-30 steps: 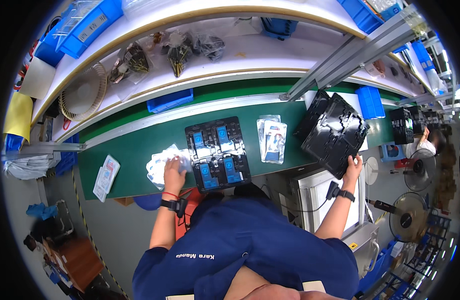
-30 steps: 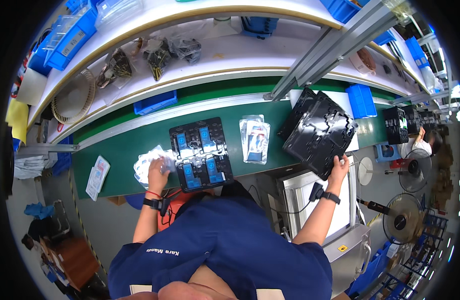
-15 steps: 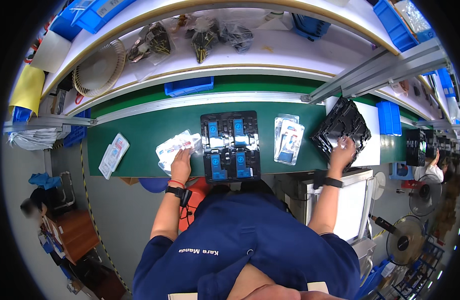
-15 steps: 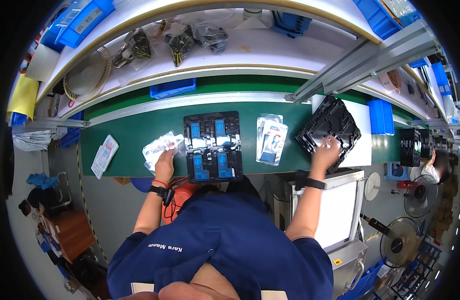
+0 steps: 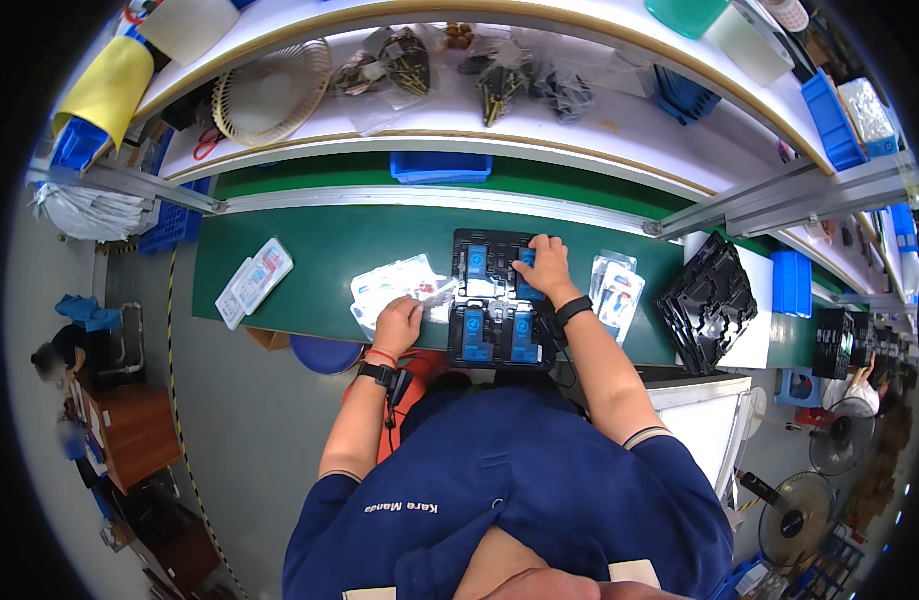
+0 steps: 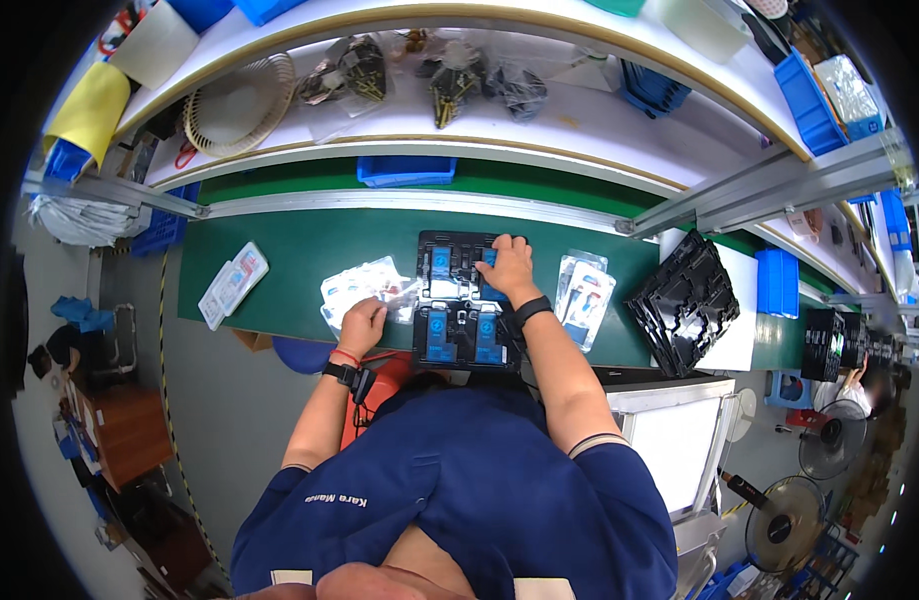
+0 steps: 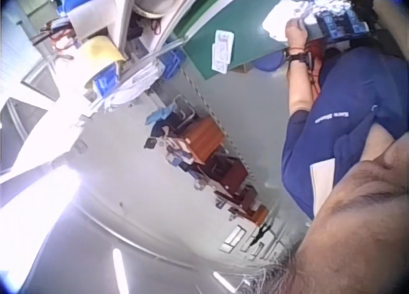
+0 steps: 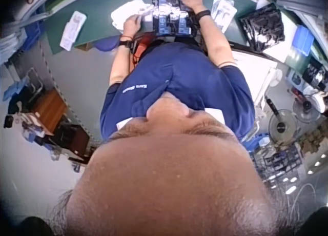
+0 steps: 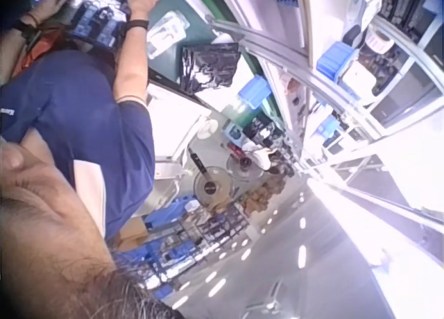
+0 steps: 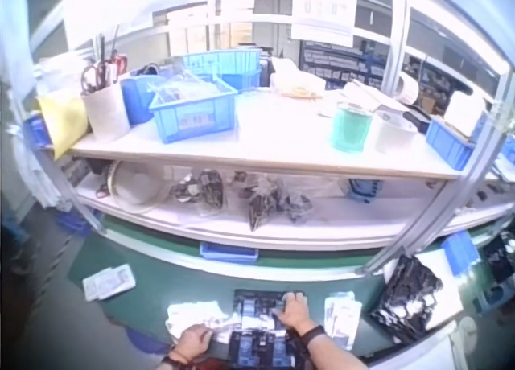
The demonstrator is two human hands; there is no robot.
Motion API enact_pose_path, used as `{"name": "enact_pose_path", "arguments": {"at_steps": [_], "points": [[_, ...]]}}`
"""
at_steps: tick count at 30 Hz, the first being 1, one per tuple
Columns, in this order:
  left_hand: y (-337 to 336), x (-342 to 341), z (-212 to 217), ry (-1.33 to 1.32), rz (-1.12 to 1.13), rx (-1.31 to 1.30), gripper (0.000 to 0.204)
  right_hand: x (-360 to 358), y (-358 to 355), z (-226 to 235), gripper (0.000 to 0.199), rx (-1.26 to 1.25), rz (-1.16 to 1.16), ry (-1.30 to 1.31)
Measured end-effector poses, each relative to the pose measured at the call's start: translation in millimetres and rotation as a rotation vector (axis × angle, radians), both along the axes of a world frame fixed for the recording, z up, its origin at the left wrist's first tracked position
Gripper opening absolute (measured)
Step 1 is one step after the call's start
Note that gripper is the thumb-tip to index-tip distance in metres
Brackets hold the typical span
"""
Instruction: The recorder places small packaged components into a vacuum sealing machine, seals them, and then organizes the sealed packages.
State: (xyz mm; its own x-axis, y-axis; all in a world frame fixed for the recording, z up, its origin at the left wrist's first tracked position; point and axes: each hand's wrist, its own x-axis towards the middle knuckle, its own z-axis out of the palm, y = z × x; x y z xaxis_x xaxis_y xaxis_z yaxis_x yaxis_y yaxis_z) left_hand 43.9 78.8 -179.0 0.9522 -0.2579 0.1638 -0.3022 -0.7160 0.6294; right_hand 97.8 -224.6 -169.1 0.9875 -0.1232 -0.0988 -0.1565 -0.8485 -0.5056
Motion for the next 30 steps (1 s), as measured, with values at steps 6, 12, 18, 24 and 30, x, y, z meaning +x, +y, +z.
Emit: {"name": "enact_pose_path", "arguments": {"at_steps": [6, 12, 18, 24, 30], "points": [[7, 5, -11, 0.018, 0.014, -0.016, 0.005, 3, -23, 4, 0.039, 0.234, -0.036, 0.242], [19, 24, -9, 0.584, 0.125, -0.387, 0.016, -20, -24, 28, 0.029, 0.357, -0.068, -0.136], [41, 42, -14, 0.886, 0.392, -1.161, 0.018, -32, -7, 59, 0.022, 0.614, -0.096, -0.194], [35, 49, 42, 0.536, 0.282, -0.790, 0.017, -39, 26, 116, 0.020, 0.938, -0.068, -0.304], [-20, 26, 99, 0.059, 0.056, -0.331, 0.015, -41, 60, 165, 0.018, 0.413, 0.125, -0.618]]}}
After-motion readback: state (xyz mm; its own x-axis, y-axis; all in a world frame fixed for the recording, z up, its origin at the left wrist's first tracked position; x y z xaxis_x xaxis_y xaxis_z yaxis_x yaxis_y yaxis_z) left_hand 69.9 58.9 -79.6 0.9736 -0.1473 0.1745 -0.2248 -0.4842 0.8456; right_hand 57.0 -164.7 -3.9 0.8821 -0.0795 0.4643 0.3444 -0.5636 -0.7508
